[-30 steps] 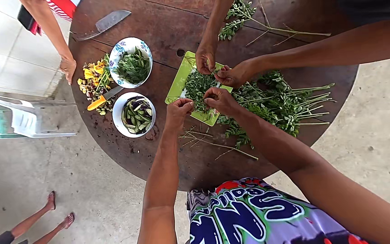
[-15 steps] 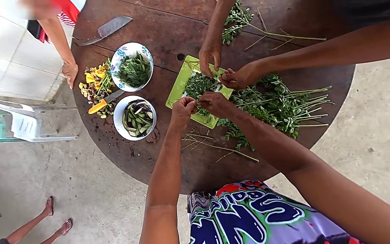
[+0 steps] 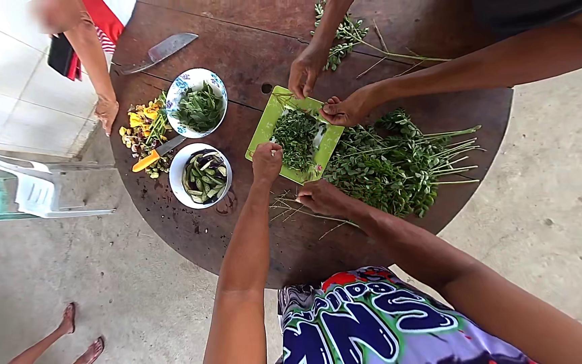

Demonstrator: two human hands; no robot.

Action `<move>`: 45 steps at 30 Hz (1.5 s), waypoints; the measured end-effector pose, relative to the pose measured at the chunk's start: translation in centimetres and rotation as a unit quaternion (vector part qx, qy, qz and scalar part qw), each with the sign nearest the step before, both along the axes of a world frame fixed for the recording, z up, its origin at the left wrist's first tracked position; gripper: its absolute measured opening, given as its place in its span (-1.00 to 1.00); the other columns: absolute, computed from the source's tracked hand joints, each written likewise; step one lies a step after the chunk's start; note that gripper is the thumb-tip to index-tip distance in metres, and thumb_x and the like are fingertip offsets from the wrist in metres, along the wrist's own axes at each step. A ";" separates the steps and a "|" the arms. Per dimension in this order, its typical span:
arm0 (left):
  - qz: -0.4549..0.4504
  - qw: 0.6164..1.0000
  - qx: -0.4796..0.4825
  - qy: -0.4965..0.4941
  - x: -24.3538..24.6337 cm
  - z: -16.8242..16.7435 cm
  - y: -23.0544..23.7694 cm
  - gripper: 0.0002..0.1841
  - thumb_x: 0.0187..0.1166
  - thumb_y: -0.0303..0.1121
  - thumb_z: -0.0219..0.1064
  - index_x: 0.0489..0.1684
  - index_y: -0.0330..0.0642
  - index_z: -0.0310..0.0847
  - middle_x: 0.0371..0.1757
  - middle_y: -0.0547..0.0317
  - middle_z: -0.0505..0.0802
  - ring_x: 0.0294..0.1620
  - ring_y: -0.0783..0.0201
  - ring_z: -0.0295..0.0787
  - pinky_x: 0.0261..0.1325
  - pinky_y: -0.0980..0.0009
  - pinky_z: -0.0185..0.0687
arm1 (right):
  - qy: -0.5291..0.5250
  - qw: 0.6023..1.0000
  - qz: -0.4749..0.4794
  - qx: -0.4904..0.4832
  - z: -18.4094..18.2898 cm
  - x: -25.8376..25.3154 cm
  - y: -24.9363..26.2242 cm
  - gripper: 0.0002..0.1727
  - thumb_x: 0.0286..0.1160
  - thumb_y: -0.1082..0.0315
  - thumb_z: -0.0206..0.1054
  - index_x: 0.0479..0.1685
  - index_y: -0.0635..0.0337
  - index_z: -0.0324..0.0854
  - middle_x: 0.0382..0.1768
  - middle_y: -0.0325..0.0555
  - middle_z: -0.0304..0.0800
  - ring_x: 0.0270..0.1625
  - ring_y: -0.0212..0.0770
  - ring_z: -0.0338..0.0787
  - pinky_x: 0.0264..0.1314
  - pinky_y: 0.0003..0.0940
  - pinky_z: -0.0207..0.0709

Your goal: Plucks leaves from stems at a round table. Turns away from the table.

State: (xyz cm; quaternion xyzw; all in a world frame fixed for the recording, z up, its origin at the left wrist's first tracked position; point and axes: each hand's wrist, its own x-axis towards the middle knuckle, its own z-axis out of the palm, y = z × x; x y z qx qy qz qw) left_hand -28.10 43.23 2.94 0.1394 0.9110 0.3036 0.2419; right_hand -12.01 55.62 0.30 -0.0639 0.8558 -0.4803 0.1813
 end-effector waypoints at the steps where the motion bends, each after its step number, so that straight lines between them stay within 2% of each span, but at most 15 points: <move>1: -0.004 1.000 -0.005 -0.008 0.2 0.0 0.0 -0.74 0.69 -0.40 0.30 0.19 -0.33 0.75 0.29 -0.23 0.76 0.30 -0.07 0.72 0.42 0.01 0.58 | -0.003 1.000 -0.026 -0.013 0.3 0.2 0.0 -0.60 0.78 0.23 0.11 -0.09 0.36 0.79 -0.14 0.17 0.83 0.02 0.06 0.81 0.22 0.01 0.58; 5: 0.037 0.999 0.015 -0.028 1.2 -0.7 -0.8 -0.74 0.72 -0.38 0.27 0.20 -0.30 0.75 0.21 -0.19 0.82 0.20 -0.02 0.78 0.37 0.01 0.61 | -0.004 0.991 -0.124 -0.042 1.8 -1.9 1.7 -0.65 0.82 0.25 0.16 0.03 0.33 0.79 -0.05 0.15 0.86 -0.03 0.03 0.86 0.20 0.04 0.68; 7: 0.014 0.999 -0.020 -0.023 1.4 -1.2 -1.3 -0.71 0.75 -0.36 0.23 0.25 -0.26 0.75 0.27 -0.18 0.81 0.30 -0.05 0.76 0.45 -0.04 0.59 | -0.009 0.991 -0.133 -0.024 1.1 -3.9 3.3 -0.65 0.80 0.18 0.19 0.16 0.18 0.82 0.53 0.18 0.61 0.36 0.07 0.77 0.48 0.04 0.59; 9: -0.042 0.997 -0.065 0.002 1.5 -1.6 -1.8 -0.70 0.73 -0.37 0.23 0.27 -0.25 0.75 0.29 -0.21 0.81 0.38 -0.12 0.73 0.51 -0.10 0.54 | 0.022 0.988 -0.152 0.011 0.5 -5.3 4.7 -0.68 0.78 0.18 0.22 0.12 0.13 0.85 0.69 0.18 0.39 0.39 0.07 0.74 0.47 0.03 0.59; 14: -0.118 0.978 -0.165 0.046 2.0 -2.7 -1.3 -0.60 0.65 -0.22 0.37 0.36 -0.21 0.72 0.30 -0.31 0.74 0.43 -0.27 0.61 0.43 -0.19 0.54 | 0.082 0.972 -0.217 0.039 2.1 -5.3 5.4 -0.75 0.73 0.31 0.27 -0.03 0.21 0.86 -0.11 0.06 0.91 -0.02 0.02 0.87 0.16 0.09 0.67; 17: -0.117 0.972 -0.194 0.065 2.2 -3.8 -0.5 -0.63 0.69 -0.19 0.32 0.34 -0.17 0.73 0.29 -0.31 0.73 0.42 -0.28 0.61 0.38 -0.18 0.57 | 0.084 0.976 -0.197 0.035 1.5 -4.5 4.9 -0.81 0.63 0.38 0.37 -0.03 0.23 0.87 0.42 0.18 0.67 0.40 0.11 0.71 0.48 0.03 0.58; 24: -0.112 0.980 -0.158 0.040 1.5 -3.4 -0.6 -0.69 0.79 -0.23 0.18 0.21 -0.14 0.80 0.23 -0.21 0.80 0.38 -0.20 0.67 0.42 -0.16 0.56 | -0.043 0.998 -0.042 0.000 1.0 0.6 0.4 -0.66 0.71 0.17 0.26 -0.07 0.28 0.81 -0.07 0.10 0.86 0.04 0.03 0.83 0.25 0.10 0.62; 26: -0.106 0.985 -0.128 0.042 1.3 -3.2 -0.8 -0.68 0.81 -0.25 0.15 0.20 -0.19 0.79 0.22 -0.22 0.80 0.37 -0.19 0.69 0.44 -0.16 0.56 | -0.041 0.998 0.018 -0.032 -0.4 3.1 -2.5 -0.69 0.64 0.31 0.29 0.20 0.26 0.77 0.12 0.17 0.84 0.15 0.09 0.84 0.30 0.10 0.65; 28: -0.098 0.990 -0.094 0.049 1.3 -2.9 -0.9 -0.66 0.83 -0.26 0.13 0.25 -0.24 0.76 0.21 -0.25 0.81 0.35 -0.19 0.71 0.45 -0.17 0.55 | -0.078 0.992 0.085 -0.055 -0.8 4.8 -4.5 -0.32 0.59 0.41 0.37 0.74 0.25 0.33 0.67 0.31 0.37 0.63 0.16 0.51 0.67 -0.01 0.40; 30: -0.093 0.993 -0.061 0.047 1.2 -2.7 -0.9 -0.57 0.85 -0.24 0.12 0.56 -0.27 0.54 0.31 -0.30 0.76 0.40 -0.23 0.68 0.50 -0.18 0.52 | -0.104 0.987 0.110 -0.056 -0.8 5.5 -5.2 -0.23 0.62 0.34 0.37 0.83 0.26 0.16 0.81 0.32 0.10 0.82 0.14 0.23 0.82 -0.07 0.17; 33: -0.087 0.993 -0.044 0.064 1.6 -2.5 -1.4 -0.47 0.81 -0.28 0.17 0.73 -0.27 0.34 0.36 -0.34 0.73 0.41 -0.27 0.67 0.48 -0.21 0.53 | -0.071 0.992 0.089 -0.049 -0.7 6.2 -4.3 -0.57 0.74 0.27 0.24 0.44 0.35 0.61 0.37 0.29 0.68 0.38 0.15 0.72 0.54 0.01 0.49; 36: -0.110 0.993 -0.021 -0.030 3.8 -1.1 -2.1 -0.59 0.83 -0.24 0.16 0.48 -0.31 0.57 0.15 -0.21 0.85 0.15 -0.07 0.84 0.33 -0.07 0.69 | -0.070 0.997 0.026 -0.035 0.9 7.1 -1.7 -0.61 0.86 0.24 0.03 0.18 0.33 0.69 -0.16 0.18 0.83 -0.11 0.11 0.84 0.14 0.12 0.64; 39: -0.155 0.964 0.030 -0.215 8.9 -1.8 -3.1 -0.57 0.84 -0.29 0.12 0.57 -0.34 0.48 0.05 -0.07 0.88 -0.13 0.19 0.87 0.05 0.22 0.79 | -0.071 0.993 -0.093 -0.024 2.6 9.3 3.1 -0.52 0.86 0.34 0.00 0.68 0.26 0.39 0.28 0.18 0.77 0.22 0.05 0.82 0.43 0.01 0.61; 41: -0.200 0.959 -0.006 -0.202 12.9 -3.0 -4.6 -0.52 0.79 -0.30 0.19 0.64 -0.29 0.43 0.27 -0.15 0.81 0.09 0.10 0.85 0.23 0.15 0.77 | -0.041 0.979 -0.198 0.030 2.6 11.6 6.9 -0.55 0.84 0.36 0.03 0.61 0.23 0.51 0.47 0.17 0.65 0.51 0.08 0.66 0.66 0.02 0.43; 45: -0.270 0.957 -0.109 -0.017 18.7 -5.8 -8.8 -0.50 0.67 -0.24 0.34 0.57 -0.19 0.57 0.45 -0.33 0.66 0.41 -0.18 0.69 0.47 -0.04 0.62 | 0.014 0.907 -0.392 0.153 0.7 17.9 15.8 -0.63 0.71 0.52 0.10 0.34 0.24 0.70 0.34 0.25 0.70 0.41 0.22 0.69 0.51 0.21 0.53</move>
